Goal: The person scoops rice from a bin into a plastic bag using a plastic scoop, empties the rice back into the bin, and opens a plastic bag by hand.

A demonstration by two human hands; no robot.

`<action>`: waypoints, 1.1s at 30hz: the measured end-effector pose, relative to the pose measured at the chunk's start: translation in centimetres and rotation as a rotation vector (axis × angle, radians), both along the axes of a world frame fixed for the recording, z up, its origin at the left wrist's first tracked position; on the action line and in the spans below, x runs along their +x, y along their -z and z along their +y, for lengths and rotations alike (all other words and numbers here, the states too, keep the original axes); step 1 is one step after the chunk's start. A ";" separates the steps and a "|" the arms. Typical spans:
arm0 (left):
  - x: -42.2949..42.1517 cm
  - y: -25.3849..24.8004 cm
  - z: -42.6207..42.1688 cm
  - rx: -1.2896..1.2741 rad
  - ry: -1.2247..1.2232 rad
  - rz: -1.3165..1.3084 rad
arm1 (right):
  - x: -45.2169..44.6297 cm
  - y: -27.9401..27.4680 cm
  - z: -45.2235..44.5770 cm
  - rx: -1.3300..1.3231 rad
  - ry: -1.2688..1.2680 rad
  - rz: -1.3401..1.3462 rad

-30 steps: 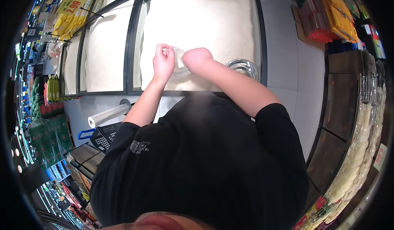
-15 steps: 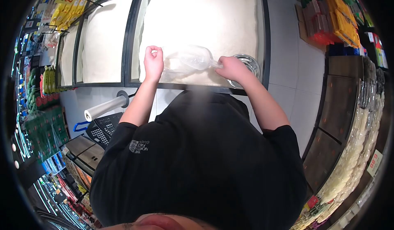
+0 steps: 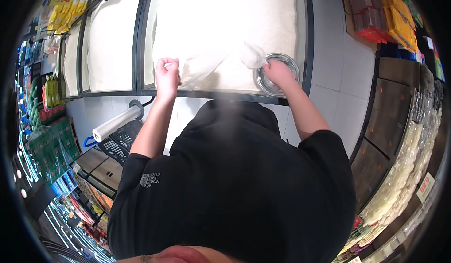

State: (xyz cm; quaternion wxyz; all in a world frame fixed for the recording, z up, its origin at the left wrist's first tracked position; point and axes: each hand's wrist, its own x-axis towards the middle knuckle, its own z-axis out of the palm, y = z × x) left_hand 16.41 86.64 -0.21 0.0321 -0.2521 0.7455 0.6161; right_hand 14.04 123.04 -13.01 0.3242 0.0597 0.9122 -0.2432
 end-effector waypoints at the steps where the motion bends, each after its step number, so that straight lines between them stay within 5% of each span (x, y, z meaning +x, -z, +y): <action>1: 0.0 -0.1 0.1 -0.020 0.007 -0.019 | -1.0 1.1 -1.5 -0.007 -0.018 -0.001; 5: 0.3 0.6 0.0 -0.068 0.102 -0.071 | -3.3 6.4 -6.3 -0.119 -0.004 0.099; 17: -0.8 0.4 -0.2 -0.076 0.251 -0.173 | 2.9 5.5 -1.3 -0.359 0.387 0.084; 33: -3.4 2.5 0.9 0.076 0.229 -0.052 | 2.9 -12.6 2.4 -0.443 0.273 -0.095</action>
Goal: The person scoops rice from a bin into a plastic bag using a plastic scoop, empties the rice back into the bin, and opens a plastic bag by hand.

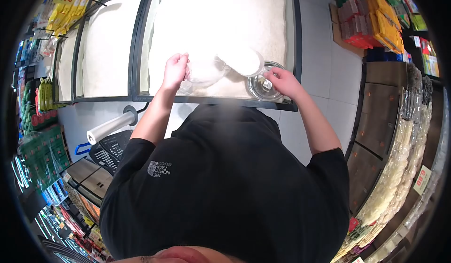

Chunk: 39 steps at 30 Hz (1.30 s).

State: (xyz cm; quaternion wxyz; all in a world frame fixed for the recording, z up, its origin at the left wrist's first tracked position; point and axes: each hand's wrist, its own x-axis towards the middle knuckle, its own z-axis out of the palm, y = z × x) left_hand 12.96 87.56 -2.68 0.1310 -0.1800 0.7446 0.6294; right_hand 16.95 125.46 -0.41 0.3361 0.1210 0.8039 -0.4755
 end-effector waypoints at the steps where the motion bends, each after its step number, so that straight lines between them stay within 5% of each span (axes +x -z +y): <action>1: -0.2 0.2 0.1 0.000 -0.006 0.006 | -0.4 -0.6 -0.7 0.006 -0.033 -0.020; 7: -0.5 0.8 0.1 0.139 -0.001 -0.047 | -4.3 -1.4 -6.8 0.166 -0.504 0.096; 13: 1.0 0.7 0.0 0.085 0.071 -0.011 | -5.8 -1.9 -19.5 0.650 -0.965 0.441; 22: 1.5 1.7 -1.6 0.170 -0.020 -0.023 | -5.7 -6.1 -16.9 0.724 -0.779 0.310; 25: 1.1 1.9 -1.9 0.218 -0.034 0.017 | -4.2 -3.8 -10.9 0.598 -0.582 0.315; 31: 0.8 0.0 -1.6 0.096 -0.008 -0.063 | -2.4 -2.3 -2.0 0.266 0.050 -0.145; 35: 1.6 0.3 -1.2 0.111 -0.067 -0.106 | -3.3 4.1 0.7 0.545 -0.144 0.112; 39: 2.6 -0.5 -0.7 0.032 -0.036 -0.160 | -7.2 11.1 -1.8 0.531 -0.332 0.171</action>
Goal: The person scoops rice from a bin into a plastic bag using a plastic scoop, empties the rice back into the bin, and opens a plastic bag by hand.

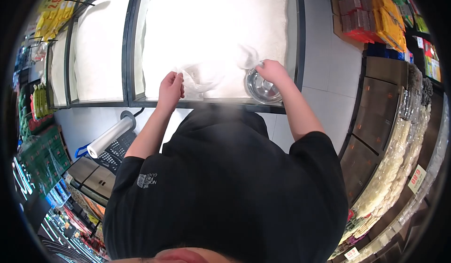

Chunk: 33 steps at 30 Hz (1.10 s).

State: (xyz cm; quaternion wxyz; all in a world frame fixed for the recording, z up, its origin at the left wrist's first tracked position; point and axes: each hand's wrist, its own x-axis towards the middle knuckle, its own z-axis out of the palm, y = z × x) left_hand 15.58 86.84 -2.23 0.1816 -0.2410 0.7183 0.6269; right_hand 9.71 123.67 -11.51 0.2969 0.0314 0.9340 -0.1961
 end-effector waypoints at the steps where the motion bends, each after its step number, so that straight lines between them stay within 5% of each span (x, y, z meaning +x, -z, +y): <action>1: 0.2 -0.1 0.2 -0.048 -0.001 -0.008 | -1.4 1.2 -1.1 -0.038 -0.027 -0.028; 6: 0.6 1.0 0.2 -0.348 0.010 0.139 | -5.1 5.9 -6.7 -0.156 -0.058 -0.033; 11: -0.1 0.4 0.6 -0.302 0.036 0.242 | -2.7 7.6 -6.2 -0.261 0.076 0.036; 19: -1.5 0.8 1.6 -0.421 0.066 0.086 | -0.4 2.9 -1.6 -0.390 0.202 0.006; 23: -1.6 3.4 1.5 -0.593 0.108 0.266 | 0.5 -0.5 0.4 -0.429 0.262 0.072; 26: -1.8 1.4 2.2 -0.931 0.259 0.286 | 0.7 -2.6 2.1 -0.464 0.267 0.038; 33: -3.8 -1.2 1.9 -0.986 0.443 0.148 | 1.9 -10.0 2.3 -0.475 0.255 -0.046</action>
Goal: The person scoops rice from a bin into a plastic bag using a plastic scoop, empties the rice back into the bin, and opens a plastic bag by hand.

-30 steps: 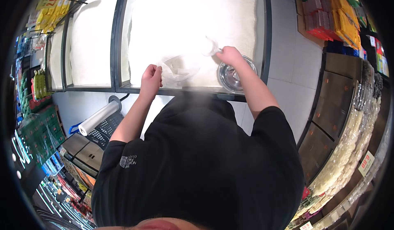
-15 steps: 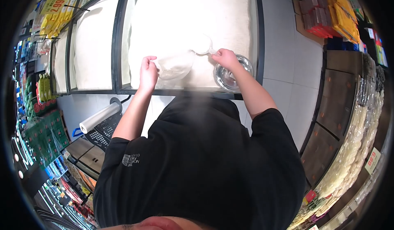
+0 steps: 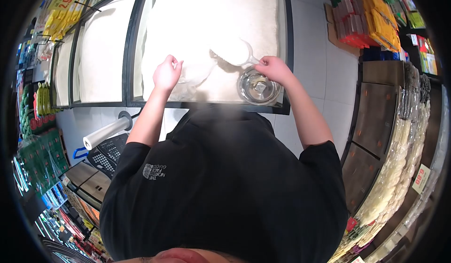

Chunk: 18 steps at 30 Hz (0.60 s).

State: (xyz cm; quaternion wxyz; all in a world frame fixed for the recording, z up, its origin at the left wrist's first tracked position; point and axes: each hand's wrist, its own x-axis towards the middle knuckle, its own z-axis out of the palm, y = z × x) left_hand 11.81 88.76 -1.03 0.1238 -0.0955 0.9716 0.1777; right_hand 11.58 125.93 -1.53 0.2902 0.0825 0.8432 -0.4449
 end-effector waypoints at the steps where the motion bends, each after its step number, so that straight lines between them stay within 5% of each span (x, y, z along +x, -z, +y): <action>1: -0.3 -0.3 0.3 0.009 -0.019 0.001 | 0.1 -0.9 -0.3 -0.005 -0.017 -0.035; 9: -1.4 2.1 0.3 0.261 -0.143 0.128 | -0.7 -3.5 -4.3 -0.032 -0.258 -0.188; 13: -0.9 2.6 0.1 0.386 -0.192 0.166 | -2.4 -2.7 -10.4 0.288 -0.724 0.223; 15: -0.2 2.9 -0.1 0.438 -0.211 0.190 | -2.5 -4.7 -16.2 0.533 -0.904 0.160; 18: 0.3 3.1 -0.9 0.517 -0.257 0.203 | -1.4 -4.1 -21.1 0.599 -0.970 0.329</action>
